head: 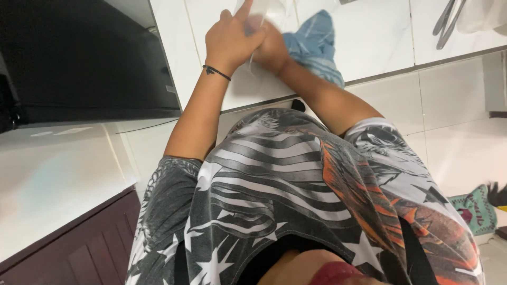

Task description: Washing and drying kitchenware including a container and a bowl in a sink.

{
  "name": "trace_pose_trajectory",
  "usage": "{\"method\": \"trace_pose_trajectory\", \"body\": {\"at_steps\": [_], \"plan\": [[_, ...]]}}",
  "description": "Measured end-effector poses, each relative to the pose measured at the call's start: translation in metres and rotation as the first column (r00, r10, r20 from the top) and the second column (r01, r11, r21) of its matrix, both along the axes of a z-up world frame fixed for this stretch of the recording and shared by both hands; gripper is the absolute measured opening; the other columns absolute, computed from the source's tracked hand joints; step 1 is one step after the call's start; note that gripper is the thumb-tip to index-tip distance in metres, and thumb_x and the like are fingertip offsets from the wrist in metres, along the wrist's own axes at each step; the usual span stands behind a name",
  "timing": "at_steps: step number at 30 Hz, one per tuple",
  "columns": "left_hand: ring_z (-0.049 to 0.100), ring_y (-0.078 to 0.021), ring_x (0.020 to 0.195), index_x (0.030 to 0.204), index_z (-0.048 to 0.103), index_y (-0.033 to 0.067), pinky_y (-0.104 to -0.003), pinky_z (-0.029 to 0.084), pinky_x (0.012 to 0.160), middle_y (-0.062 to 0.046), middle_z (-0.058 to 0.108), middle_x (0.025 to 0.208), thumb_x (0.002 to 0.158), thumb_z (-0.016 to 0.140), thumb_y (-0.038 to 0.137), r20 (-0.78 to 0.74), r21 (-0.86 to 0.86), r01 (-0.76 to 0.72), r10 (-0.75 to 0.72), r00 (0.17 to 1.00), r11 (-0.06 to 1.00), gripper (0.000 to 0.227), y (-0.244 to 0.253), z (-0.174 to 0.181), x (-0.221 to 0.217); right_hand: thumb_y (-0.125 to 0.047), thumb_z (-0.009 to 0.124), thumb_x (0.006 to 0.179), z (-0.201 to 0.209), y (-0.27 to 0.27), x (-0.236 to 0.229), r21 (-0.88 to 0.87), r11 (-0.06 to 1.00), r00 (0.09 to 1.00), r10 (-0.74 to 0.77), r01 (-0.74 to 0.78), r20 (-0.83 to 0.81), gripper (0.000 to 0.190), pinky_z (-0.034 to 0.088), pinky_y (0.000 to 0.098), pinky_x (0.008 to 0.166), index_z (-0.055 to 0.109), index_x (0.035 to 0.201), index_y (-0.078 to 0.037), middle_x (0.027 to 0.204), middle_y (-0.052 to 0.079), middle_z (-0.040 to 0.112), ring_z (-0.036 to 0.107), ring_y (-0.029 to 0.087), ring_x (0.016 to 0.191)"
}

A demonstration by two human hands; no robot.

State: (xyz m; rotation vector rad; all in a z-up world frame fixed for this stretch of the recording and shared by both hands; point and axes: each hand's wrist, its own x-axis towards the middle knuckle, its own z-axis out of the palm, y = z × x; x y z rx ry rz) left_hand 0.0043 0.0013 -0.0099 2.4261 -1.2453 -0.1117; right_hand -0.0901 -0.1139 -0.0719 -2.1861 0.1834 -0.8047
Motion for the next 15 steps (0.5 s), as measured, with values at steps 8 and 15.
{"method": "trace_pose_trajectory", "body": {"at_steps": [8, 15], "plan": [[0.069, -0.0392, 0.085, 0.147, 0.056, 0.025, -0.048, 0.055, 0.071, -0.019, 0.064, 0.104, 0.089, 0.07, 0.062, 0.011, 0.003, 0.004, -0.004, 1.0, 1.0, 0.07, 0.003, 0.004, -0.002, -0.012, 0.071, 0.093, 0.005, -0.011, 0.008, 0.057, 0.973, 0.973, 0.225, -0.222, -0.057, 0.023, 0.052, 0.0499, 0.085, 0.065, 0.114, -0.004, 0.107, 0.018, 0.068, 0.064, 0.04, 0.101], [0.069, -0.0383, 0.087, 0.143, 0.059, 0.0238, -0.048, 0.055, 0.071, -0.019, 0.064, 0.106, 0.088, 0.071, 0.062, 0.032, -0.005, -0.005, 0.005, 0.999, 1.0, 0.068, 0.004, -0.001, -0.001, -0.018, 0.078, 0.088, 0.024, -0.001, -0.007, -0.161, 0.986, 0.98, 0.004, -0.037, -0.197, 0.022, 0.048, 0.0542, 0.073, 0.069, 0.103, -0.006, 0.094, 0.016, 0.07, 0.065, 0.041, 0.087]]}}
